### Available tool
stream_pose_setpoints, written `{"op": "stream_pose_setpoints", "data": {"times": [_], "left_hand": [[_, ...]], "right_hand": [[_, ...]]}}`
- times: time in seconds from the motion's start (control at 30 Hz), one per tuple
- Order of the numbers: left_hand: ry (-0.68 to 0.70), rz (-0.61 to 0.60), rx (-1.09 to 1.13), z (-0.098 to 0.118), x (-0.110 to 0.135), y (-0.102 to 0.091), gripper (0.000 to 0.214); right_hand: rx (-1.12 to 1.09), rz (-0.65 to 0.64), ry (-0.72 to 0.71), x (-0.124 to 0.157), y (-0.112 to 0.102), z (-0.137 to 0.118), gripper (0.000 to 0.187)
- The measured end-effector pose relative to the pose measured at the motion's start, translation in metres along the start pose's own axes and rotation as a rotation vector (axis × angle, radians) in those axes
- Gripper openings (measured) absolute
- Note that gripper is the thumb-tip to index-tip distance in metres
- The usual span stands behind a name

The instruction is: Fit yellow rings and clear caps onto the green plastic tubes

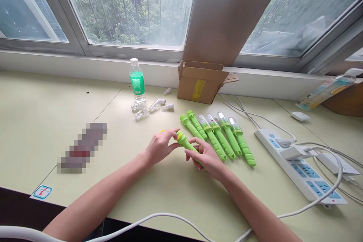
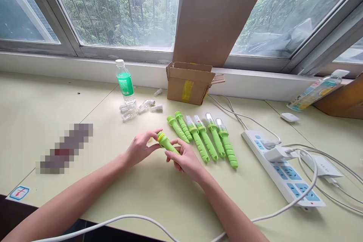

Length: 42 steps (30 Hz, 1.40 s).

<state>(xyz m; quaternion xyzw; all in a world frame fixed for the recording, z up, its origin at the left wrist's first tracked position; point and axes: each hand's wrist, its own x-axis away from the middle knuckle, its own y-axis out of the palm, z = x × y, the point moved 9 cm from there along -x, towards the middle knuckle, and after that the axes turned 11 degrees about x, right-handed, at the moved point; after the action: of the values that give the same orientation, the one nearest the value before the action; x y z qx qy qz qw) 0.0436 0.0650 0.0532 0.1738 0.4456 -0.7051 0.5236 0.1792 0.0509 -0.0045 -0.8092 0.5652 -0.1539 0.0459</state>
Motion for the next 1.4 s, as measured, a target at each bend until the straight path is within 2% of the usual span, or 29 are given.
{"op": "stream_pose_setpoints", "data": {"times": [0.1,0.27,0.47,0.63,0.9,1.1,1.4], "left_hand": [[-0.044,-0.005,0.024,-0.004,-0.002,-0.001,0.019],[-0.075,-0.039,0.046,-0.006,-0.002,0.002,0.02],[-0.025,0.004,0.031,-0.001,-0.001,0.0,0.014],[0.02,0.015,0.012,0.003,-0.003,-0.001,0.013],[0.015,-0.034,-0.018,0.006,-0.004,0.002,0.018],[0.043,0.031,-0.036,0.006,-0.002,0.001,0.014],[0.057,0.044,-0.022,0.01,-0.003,-0.002,0.009]], "right_hand": [[-0.049,0.022,-0.003,0.0,-0.002,0.001,0.034],[-0.115,-0.021,-0.022,-0.002,0.002,0.001,0.033],[-0.157,-0.052,-0.031,-0.003,0.001,0.001,0.035],[-0.066,-0.057,-0.043,-0.001,-0.002,-0.004,0.04],[-0.069,-0.044,-0.014,-0.002,0.0,0.0,0.042],[-0.012,-0.028,-0.01,0.0,0.004,-0.001,0.036],[-0.065,0.03,-0.038,-0.001,-0.002,-0.003,0.03]]}}
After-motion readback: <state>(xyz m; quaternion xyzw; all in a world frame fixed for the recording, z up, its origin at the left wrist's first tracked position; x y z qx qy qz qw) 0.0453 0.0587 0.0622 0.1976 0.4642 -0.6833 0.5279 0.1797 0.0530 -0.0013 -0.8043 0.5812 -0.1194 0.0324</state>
